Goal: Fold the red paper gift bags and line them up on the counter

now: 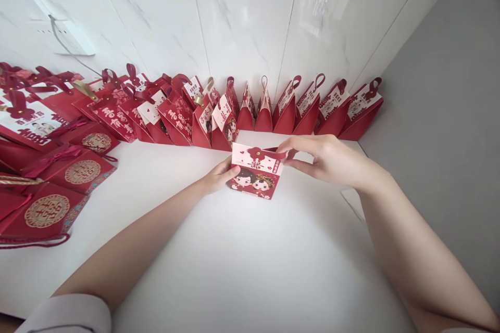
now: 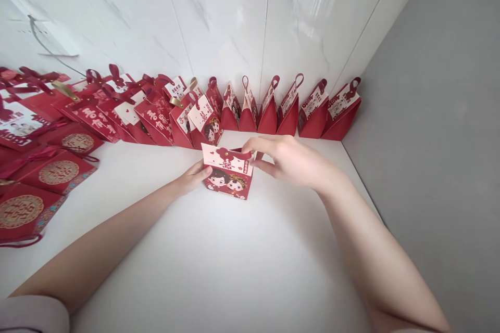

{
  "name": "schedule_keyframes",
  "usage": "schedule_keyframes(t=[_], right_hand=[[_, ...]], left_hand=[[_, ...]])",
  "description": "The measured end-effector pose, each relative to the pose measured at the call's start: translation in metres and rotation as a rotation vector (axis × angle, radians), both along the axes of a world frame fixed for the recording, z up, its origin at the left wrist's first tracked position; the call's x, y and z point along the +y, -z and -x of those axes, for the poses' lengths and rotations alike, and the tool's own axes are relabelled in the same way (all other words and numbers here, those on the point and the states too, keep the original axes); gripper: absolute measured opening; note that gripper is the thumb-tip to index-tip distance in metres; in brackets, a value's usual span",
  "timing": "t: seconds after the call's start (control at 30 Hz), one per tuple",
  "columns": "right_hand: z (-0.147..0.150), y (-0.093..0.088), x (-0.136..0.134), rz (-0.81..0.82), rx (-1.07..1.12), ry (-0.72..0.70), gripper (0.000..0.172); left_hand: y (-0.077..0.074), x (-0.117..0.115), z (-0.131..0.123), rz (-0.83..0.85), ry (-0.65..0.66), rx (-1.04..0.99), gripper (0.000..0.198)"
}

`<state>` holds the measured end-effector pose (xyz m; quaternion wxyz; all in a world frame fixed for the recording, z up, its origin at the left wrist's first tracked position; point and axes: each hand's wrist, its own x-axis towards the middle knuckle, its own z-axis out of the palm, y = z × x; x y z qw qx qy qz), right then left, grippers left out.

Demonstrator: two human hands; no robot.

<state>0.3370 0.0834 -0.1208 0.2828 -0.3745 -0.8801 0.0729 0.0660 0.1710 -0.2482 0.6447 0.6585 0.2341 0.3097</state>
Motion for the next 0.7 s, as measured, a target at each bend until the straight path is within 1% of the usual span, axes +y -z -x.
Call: schedule_keyframes(t=[0.1,0.2,0.3,0.4,0.57,0.7], right_hand=[[0.002,0.001,-0.001,0.117,0.087,-0.078,0.013],[0.005,0.001,-0.002,0.157,0.107,-0.110,0.012],[0.006,0.000,-0.002,0.127,0.066,-0.129,0.011],[0.005,-0.002,-0.002,0.085,0.020,-0.129,0.014],[0.001,-0.003,-0.002,0.095,0.015,-0.110,0.017],[0.005,0.001,-0.003,0.064,0.053,-0.100,0.017]], left_hand=[[-0.006,-0.003,-0.002,0.018,-0.011,-0.064,0.055],[-0.009,-0.005,-0.004,0.003,0.001,-0.064,0.055],[-0.005,-0.003,-0.004,-0.045,0.004,-0.036,0.055],[-0.001,-0.002,-0.003,-0.095,-0.030,-0.029,0.054],[0.000,-0.001,-0.004,-0.051,-0.049,-0.059,0.053],[0.002,0.000,-0.003,-0.054,-0.154,-0.072,0.051]])
